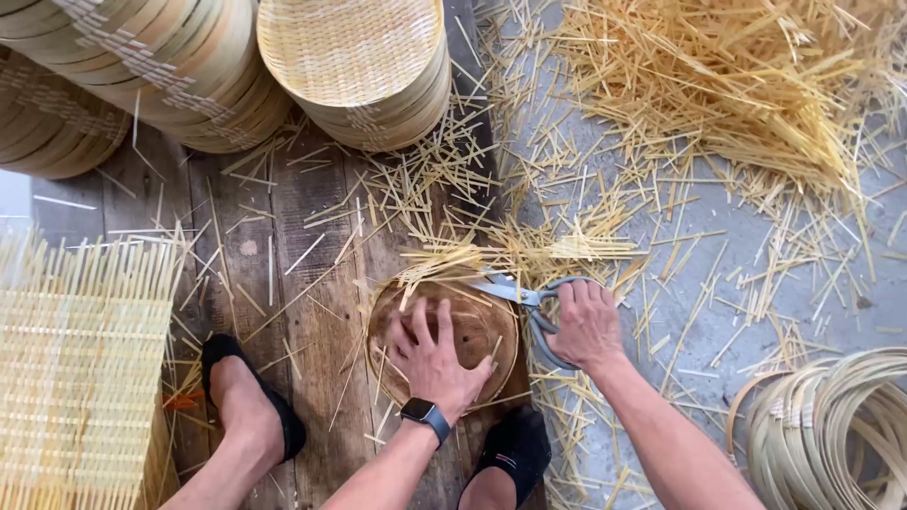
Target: The person sits on a low stool in a bamboo workshop and uses scissors to trim excess bamboo strips from the edge of a woven steamer-basket lid held over a round wooden mold. They rotate the lid, cut off protruding strip ends, press a bent bamboo rim hoop around the edge, and set the finished lid onto a stack of completed lids.
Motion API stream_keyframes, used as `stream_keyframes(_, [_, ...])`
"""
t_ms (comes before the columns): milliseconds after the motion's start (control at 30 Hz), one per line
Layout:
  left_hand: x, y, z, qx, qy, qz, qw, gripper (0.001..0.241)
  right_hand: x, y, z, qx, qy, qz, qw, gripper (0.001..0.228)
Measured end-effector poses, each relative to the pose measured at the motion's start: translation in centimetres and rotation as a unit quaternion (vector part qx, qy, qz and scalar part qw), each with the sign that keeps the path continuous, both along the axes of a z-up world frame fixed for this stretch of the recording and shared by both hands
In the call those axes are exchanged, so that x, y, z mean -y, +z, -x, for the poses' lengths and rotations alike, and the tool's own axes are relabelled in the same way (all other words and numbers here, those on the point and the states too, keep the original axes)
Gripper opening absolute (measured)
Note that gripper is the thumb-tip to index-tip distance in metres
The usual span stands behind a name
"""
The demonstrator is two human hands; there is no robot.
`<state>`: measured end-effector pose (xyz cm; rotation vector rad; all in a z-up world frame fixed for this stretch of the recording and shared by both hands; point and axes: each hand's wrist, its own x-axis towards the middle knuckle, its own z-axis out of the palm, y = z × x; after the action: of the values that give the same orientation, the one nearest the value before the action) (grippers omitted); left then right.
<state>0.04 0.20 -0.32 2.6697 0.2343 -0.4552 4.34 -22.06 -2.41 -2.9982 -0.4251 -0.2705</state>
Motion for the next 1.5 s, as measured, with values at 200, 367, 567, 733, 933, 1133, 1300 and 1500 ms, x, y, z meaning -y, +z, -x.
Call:
stream_keyframes(200, [-2.6, -0.2, -0.6, 0.002, -0.13, 0.024, 0.991, 0.102, 4.0, -10.4, 1.1, -0.088, 0.006, 0.0, 0.996, 0.02])
stream_keyframes(367, [-2.9, -0.1, -0.6, 0.047, -0.181, 0.055, 0.981, 0.089, 4.3, -5.8, 2.2, -0.135, -0.024, 0.018, 0.99, 0.031])
stream_keyframes(567, [-3.4, -0.2, -1.5, 0.013, -0.253, 0.041, 0.967, 0.079, 0.9, -5.1, 0.2, -0.035, 0.0, -0.023, 0.999, 0.028])
stream_keyframes(733, [-4.9, -1.4, -2.4, 0.023, -0.352, 0.067, 0.933, 0.08, 4.8, -7.0, 1.8, -0.164, -0.03, 0.004, 0.986, 0.018])
stream_keyframes(933, [-4.9, -1.2, -3.6, -0.026, -0.446, 0.026, 0.895, 0.084, 1.1, -5.0, 0.0, 0.0, 0.013, 0.065, 0.998, 0.054])
stream_keyframes(1133, [-3.4, 0.4, -2.0, -0.011, -0.321, 0.052, 0.946, 0.11, 5.4, -8.7, 1.7, -0.134, -0.013, -0.018, 0.991, 0.021])
stream_keyframes(1300, [-2.0, -1.7, 0.4, 0.1, -0.096, 0.084, 0.987, 0.12, 3.0, -5.5, 1.4, -0.08, -0.016, 0.054, 0.995, 0.024])
stream_keyframes(1500, [-3.4, -1.5, -0.5, 0.046, -0.165, 0.099, 0.98, 0.115, 4.5, -8.8, 2.5, -0.17, -0.045, 0.021, 0.984, 0.019])
